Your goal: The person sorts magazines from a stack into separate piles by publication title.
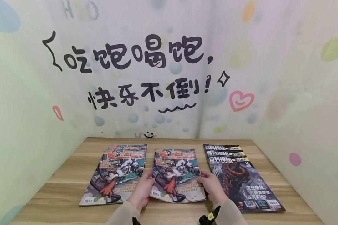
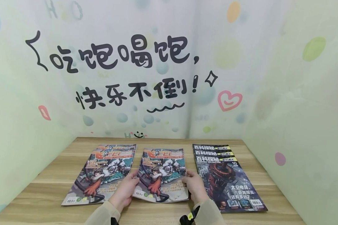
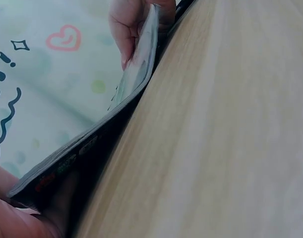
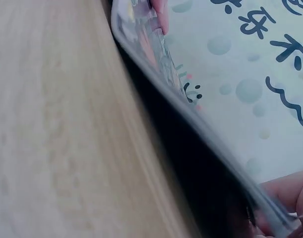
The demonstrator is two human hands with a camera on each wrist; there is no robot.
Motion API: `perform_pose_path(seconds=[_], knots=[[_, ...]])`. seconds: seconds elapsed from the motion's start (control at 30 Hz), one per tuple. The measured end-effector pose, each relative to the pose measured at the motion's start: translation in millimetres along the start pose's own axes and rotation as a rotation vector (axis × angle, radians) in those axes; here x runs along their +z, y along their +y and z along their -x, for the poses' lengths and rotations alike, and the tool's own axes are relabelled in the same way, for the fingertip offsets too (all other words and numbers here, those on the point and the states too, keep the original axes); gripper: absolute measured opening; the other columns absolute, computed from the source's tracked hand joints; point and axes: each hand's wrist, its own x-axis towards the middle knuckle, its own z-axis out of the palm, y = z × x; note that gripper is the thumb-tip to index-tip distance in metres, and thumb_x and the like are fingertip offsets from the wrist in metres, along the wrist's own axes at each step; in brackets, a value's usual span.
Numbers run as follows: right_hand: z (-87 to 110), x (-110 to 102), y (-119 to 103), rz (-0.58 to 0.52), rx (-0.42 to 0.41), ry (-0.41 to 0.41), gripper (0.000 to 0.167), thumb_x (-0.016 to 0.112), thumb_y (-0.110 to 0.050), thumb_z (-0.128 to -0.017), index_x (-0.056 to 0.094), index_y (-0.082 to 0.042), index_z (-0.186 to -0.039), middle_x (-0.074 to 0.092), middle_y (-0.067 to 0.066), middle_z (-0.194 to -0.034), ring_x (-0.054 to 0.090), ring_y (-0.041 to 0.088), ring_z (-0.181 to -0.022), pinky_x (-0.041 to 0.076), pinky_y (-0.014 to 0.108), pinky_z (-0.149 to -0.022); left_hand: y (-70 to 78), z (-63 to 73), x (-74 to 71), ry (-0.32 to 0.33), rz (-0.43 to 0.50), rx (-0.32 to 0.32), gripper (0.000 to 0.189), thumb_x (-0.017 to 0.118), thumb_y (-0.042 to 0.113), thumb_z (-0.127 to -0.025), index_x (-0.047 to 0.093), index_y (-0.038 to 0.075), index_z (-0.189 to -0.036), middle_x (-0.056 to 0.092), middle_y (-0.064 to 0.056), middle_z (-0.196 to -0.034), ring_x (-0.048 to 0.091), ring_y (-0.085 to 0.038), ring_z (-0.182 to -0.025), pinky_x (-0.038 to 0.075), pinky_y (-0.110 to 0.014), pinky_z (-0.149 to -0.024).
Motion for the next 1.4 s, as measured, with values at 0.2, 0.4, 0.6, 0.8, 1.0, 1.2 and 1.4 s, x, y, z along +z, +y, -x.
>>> perform_pose_path(seconds=[0.2,0.4,0.6,0.8,1.0,1.2,1.4], knots=[[1.1,-1,-1,0.028,0.003,0.004,0.056,0.053,0.002,-0.087,0.039,0.011,-0.140,0.034,0.033,-0.144,0.040,0.040,-0.124,0.032,0.059,-0.104,-0.8,-0.3,0.0,-0.003,-0.028,0.018,0.051,0.037,0.000,-0.095,0.029,-0.011,-0.144,0.029,-0.034,-0.146,0.025,-0.050,-0.134,0.021,-0.061,-0.109],[2.5,0,-1,0.050,-0.023,0.011,0.057,0.050,0.008,-0.083,0.040,0.010,-0.140,0.040,0.032,-0.140,0.043,0.036,-0.116,0.040,0.051,-0.097,-2.2,0.2,-0.1,-0.001,-0.052,0.045,0.052,0.038,-0.005,-0.091,0.031,-0.013,-0.143,0.032,-0.033,-0.145,0.023,-0.050,-0.135,0.019,-0.061,-0.110],[2.9,-1,-5,0.016,-0.048,0.019,0.061,0.048,0.011,-0.081,0.039,0.008,-0.141,0.043,0.025,-0.134,0.040,0.033,-0.106,0.039,0.038,-0.080,1.2,-0.5,0.5,0.008,-0.040,0.057,0.053,0.038,-0.006,-0.089,0.034,-0.012,-0.141,0.035,-0.032,-0.144,0.026,-0.048,-0.134,0.020,-0.061,-0.110],[5.0,4,-11,0.001,-0.067,0.046,0.060,0.049,0.011,-0.081,0.042,0.007,-0.140,0.045,0.026,-0.134,0.042,0.031,-0.107,0.040,0.037,-0.082,7.5,0.0,-6.7,0.008,-0.043,0.047,0.051,0.038,-0.004,-0.092,0.034,-0.011,-0.142,0.035,-0.030,-0.145,0.028,-0.047,-0.134,0.023,-0.060,-0.109],[7.1,21,-17,-0.018,-0.116,0.044,0.058,0.052,0.010,-0.080,0.046,0.007,-0.138,0.052,0.021,-0.117,0.046,0.028,-0.099,0.044,0.032,-0.077,14.1,3.2,-28.0,0.024,-0.069,0.059,0.052,0.039,-0.003,-0.092,0.031,-0.011,-0.143,0.034,-0.032,-0.145,0.029,-0.047,-0.134,0.024,-0.058,-0.109],[8.3,48,-25,-0.046,-0.176,-0.022,0.057,0.053,0.010,-0.080,0.044,0.010,-0.137,0.056,0.020,-0.113,0.051,0.026,-0.094,0.047,0.031,-0.075,18.5,6.3,-57.9,0.061,-0.116,0.025,0.054,0.039,0.000,-0.095,0.027,-0.007,-0.147,0.028,-0.033,-0.148,0.025,-0.046,-0.136,0.020,-0.058,-0.111],[12.3,76,-39,-0.085,-0.166,-0.101,0.057,0.055,0.009,-0.081,0.046,0.008,-0.137,0.057,0.018,-0.115,0.052,0.026,-0.097,0.048,0.034,-0.080,21.8,12.7,-93.4,0.056,-0.097,-0.009,0.056,0.036,0.000,-0.096,0.021,-0.006,-0.149,0.016,-0.034,-0.151,0.013,-0.047,-0.139,0.013,-0.057,-0.113]])
